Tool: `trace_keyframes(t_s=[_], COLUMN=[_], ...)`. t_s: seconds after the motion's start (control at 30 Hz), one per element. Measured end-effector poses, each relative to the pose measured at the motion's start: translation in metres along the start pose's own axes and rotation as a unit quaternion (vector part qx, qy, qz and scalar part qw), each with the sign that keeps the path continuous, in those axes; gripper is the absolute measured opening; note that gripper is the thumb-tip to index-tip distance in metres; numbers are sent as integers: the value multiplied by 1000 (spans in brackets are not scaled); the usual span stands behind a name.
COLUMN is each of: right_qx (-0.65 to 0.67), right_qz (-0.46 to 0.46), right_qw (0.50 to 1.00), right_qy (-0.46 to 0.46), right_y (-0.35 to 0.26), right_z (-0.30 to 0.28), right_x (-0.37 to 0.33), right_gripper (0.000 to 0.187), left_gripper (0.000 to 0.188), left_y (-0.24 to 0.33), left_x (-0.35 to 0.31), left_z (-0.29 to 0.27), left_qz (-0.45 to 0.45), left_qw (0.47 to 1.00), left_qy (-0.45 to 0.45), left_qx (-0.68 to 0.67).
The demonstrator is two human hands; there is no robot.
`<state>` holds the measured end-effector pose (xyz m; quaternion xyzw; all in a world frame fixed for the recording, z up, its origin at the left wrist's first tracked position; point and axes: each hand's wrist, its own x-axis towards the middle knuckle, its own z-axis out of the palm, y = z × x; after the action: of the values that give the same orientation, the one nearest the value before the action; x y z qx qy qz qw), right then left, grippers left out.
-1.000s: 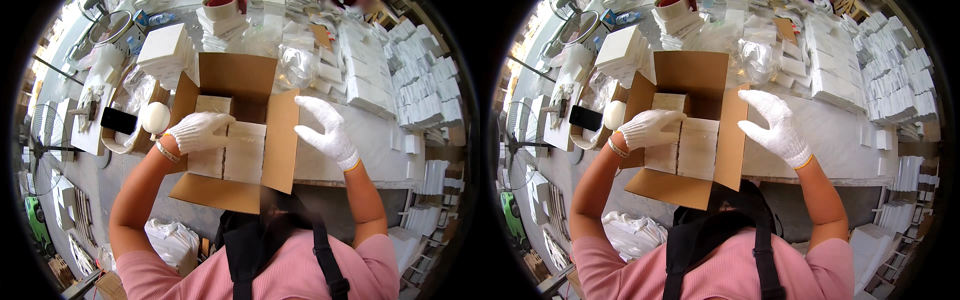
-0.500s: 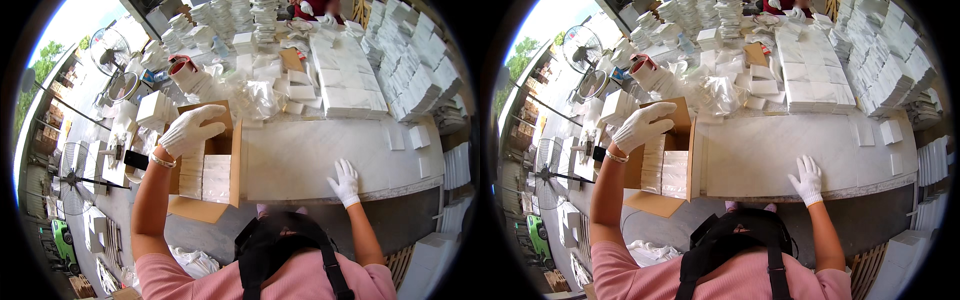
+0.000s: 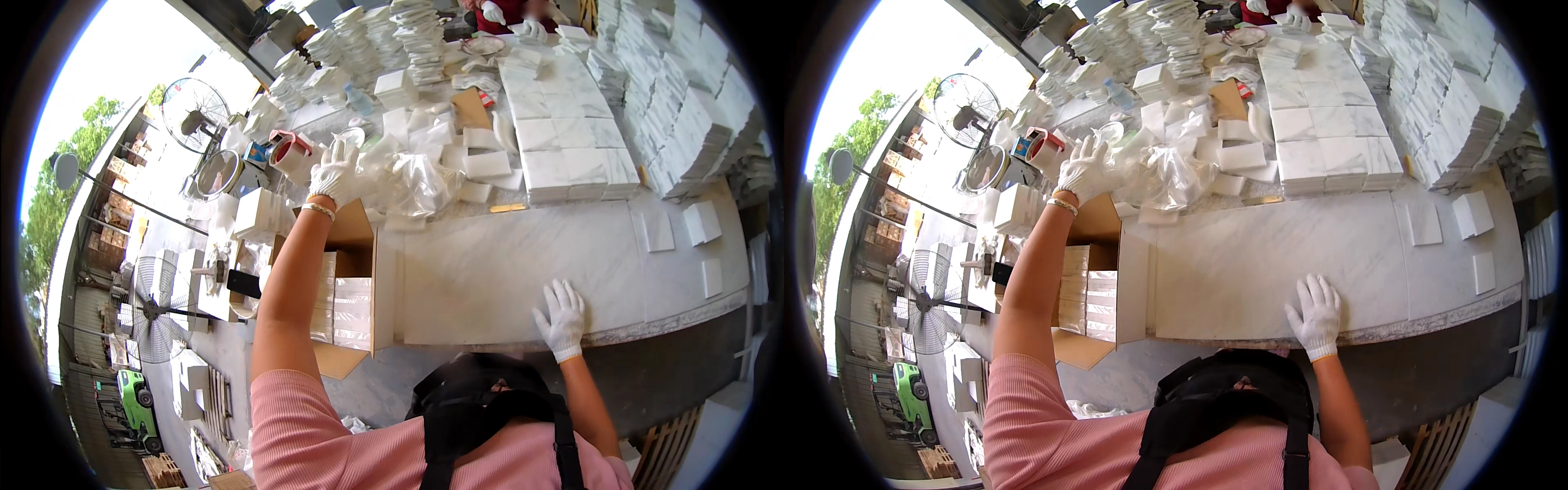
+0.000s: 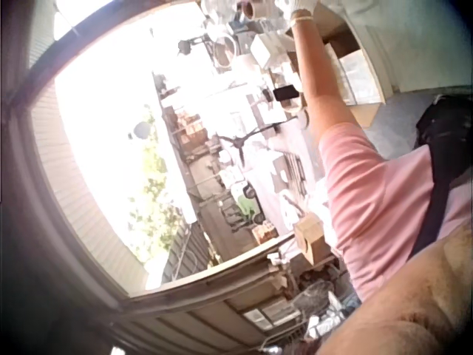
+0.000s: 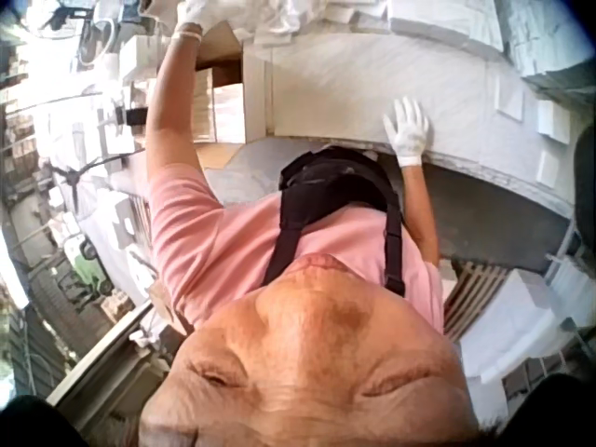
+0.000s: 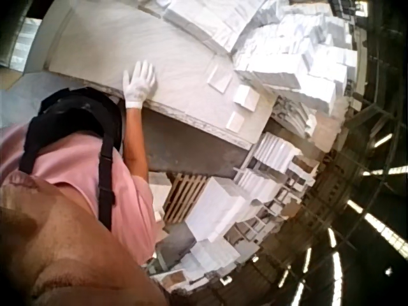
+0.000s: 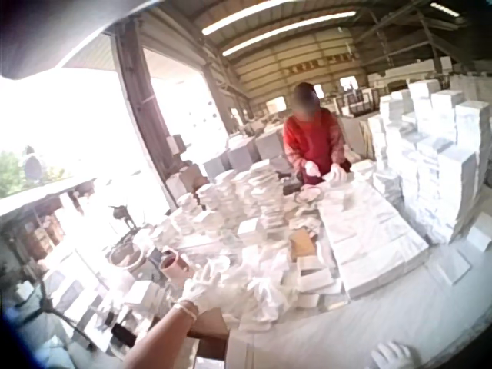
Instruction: The person wraps white rectangular blocks in plastic bags, places them into a cardboard box, and seals the box with a handheld tape dispenser. The person then moves the sealed box to a pallet and retrieves another box to repeat the process.
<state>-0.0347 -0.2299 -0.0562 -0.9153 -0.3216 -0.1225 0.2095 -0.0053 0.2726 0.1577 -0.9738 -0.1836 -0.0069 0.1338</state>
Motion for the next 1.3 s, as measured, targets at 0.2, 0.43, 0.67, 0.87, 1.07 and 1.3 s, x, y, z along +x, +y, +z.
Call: trace_keyframes(t_s=[0.2,0.43,0.67,0.87,1.07,1.3], right_qx=[1,-11,-19,-3,122,479], right_qz=[0,10,10,14,77,177], right_qw=[1000,999,1000,1000,988,851], right_qy=[-11,-32,-18,-11,-53,-122], right_y=[-2,-7,-4,-3,-9,-83], right_z=[-6,-5,-3,-2,-4,-48], right_x=[2,1,1,-1,14,97], right_gripper=[53,52,52,50,49,50], left_gripper=[84,48,40,33,27,20], left_y=[17,-9,-35,-42,-19,10], left_x=[32,68,69,41,-2,-50], left_z=[57,98,7,-64,-87,-71], left_qz=[4,-16,-46,-68,-6,12], left_qw=[993,996,944,822,832,826], left_qy=[-55,25,167,190,205,119], left_qx=[105,85,-280,-533,-515,-551])
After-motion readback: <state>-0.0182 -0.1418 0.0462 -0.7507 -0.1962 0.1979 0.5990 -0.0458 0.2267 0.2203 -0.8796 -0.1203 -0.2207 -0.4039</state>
